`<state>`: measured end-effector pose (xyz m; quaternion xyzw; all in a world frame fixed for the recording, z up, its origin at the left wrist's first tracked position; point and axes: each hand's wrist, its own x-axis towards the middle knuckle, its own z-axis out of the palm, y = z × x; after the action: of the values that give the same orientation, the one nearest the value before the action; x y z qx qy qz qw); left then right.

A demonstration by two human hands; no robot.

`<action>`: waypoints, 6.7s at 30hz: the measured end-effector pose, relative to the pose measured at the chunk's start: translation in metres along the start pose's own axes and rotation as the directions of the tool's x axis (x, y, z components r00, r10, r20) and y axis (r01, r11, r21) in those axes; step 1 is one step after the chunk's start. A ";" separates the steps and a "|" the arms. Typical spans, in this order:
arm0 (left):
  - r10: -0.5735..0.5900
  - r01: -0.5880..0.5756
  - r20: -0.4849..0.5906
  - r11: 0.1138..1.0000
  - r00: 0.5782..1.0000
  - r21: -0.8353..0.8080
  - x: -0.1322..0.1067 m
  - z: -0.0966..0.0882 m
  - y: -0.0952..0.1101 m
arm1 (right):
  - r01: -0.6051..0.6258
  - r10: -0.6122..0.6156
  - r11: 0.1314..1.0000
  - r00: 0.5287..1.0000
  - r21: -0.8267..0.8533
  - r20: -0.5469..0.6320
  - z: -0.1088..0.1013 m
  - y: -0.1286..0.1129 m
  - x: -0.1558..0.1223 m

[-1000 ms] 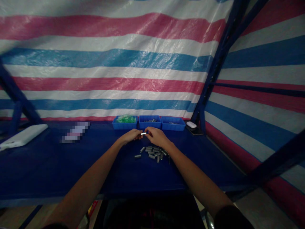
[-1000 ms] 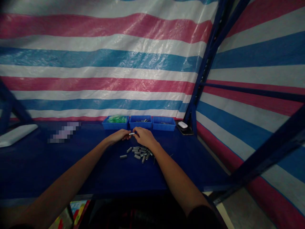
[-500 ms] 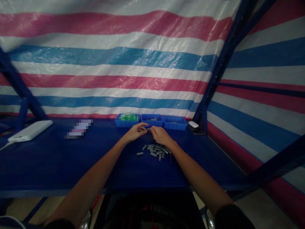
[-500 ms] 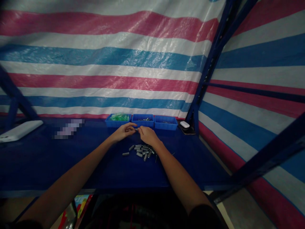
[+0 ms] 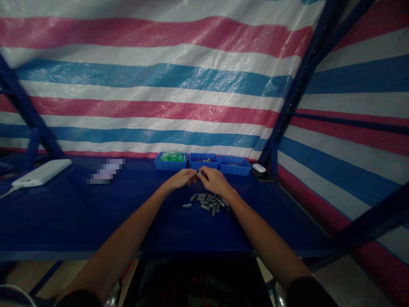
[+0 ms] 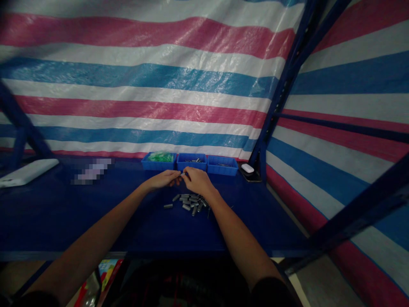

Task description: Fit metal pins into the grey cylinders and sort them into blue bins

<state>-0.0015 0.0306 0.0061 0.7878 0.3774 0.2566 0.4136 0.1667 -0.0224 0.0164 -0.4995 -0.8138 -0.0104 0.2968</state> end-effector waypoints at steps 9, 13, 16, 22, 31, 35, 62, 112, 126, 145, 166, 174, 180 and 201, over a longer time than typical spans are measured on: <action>-0.192 0.053 0.313 0.914 0.930 0.402 -0.019 -0.008 0.000 | -0.367 0.314 0.909 0.915 -0.198 -0.254 -0.030 0.019 0.025; -0.153 0.033 0.241 0.898 0.958 0.439 -0.016 -0.005 -0.002 | -0.606 0.560 0.767 0.792 -0.211 -0.243 -0.031 0.047 0.030; -0.097 -0.021 0.245 0.900 0.965 0.436 -0.016 -0.005 -0.006 | -0.588 0.551 0.795 0.802 -0.147 -0.229 -0.030 0.059 0.017; 0.009 -0.047 0.110 0.938 0.994 0.344 -0.013 -0.002 -0.012 | -0.352 0.350 0.936 0.931 -0.002 -0.101 -0.019 0.038 -0.004; 0.106 -0.105 -0.004 0.989 0.994 0.108 -0.009 0.004 0.001 | 0.018 -0.021 0.994 0.999 0.112 0.028 0.005 -0.007 -0.005; 0.081 -0.078 -0.067 0.996 0.994 0.038 -0.010 0.005 0.008 | 0.004 -0.002 0.995 1.000 0.099 -0.021 0.000 -0.008 -0.005; 0.267 -0.234 -0.134 0.947 0.954 0.219 -0.014 0.018 0.014 | -0.001 0.000 1.000 0.976 -0.002 -0.217 -0.022 -0.008 0.001; 0.316 -0.189 -0.342 0.915 0.885 0.357 -0.008 0.012 0.000 | -0.096 0.100 0.991 0.994 0.097 -0.042 0.012 0.014 0.005; 0.294 -0.066 -0.359 0.846 0.886 0.529 -0.009 0.013 0.004 | -0.087 0.102 0.969 0.993 0.231 -0.052 0.020 0.015 0.004; 0.184 -0.124 -0.041 0.795 0.982 0.594 -0.012 0.031 0.001 | -0.781 0.736 0.617 0.617 -0.098 -0.280 -0.042 0.091 -0.017; 0.375 -0.203 -0.223 0.812 0.900 0.547 -0.008 0.018 0.000 | -0.102 0.110 0.992 0.986 -0.069 0.126 0.017 0.018 0.003; 0.415 -0.245 -0.234 0.816 0.879 0.524 -0.011 0.019 0.007 | -0.071 0.062 0.994 0.992 0.080 0.112 0.013 0.014 0.004; 0.425 -0.269 -0.191 0.800 0.885 0.536 -0.011 0.017 0.010 | -0.050 0.027 0.979 0.992 0.197 0.120 0.011 0.010 0.004; 0.208 -0.142 -0.302 0.964 0.930 0.226 -0.005 0.012 0.005 | -0.090 0.093 0.987 0.996 0.132 -0.014 0.012 0.014 0.004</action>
<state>0.0061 0.0186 0.0039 0.8034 0.3919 0.3785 0.2401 0.1714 -0.0082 0.0050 -0.5155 -0.7860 0.0519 0.3372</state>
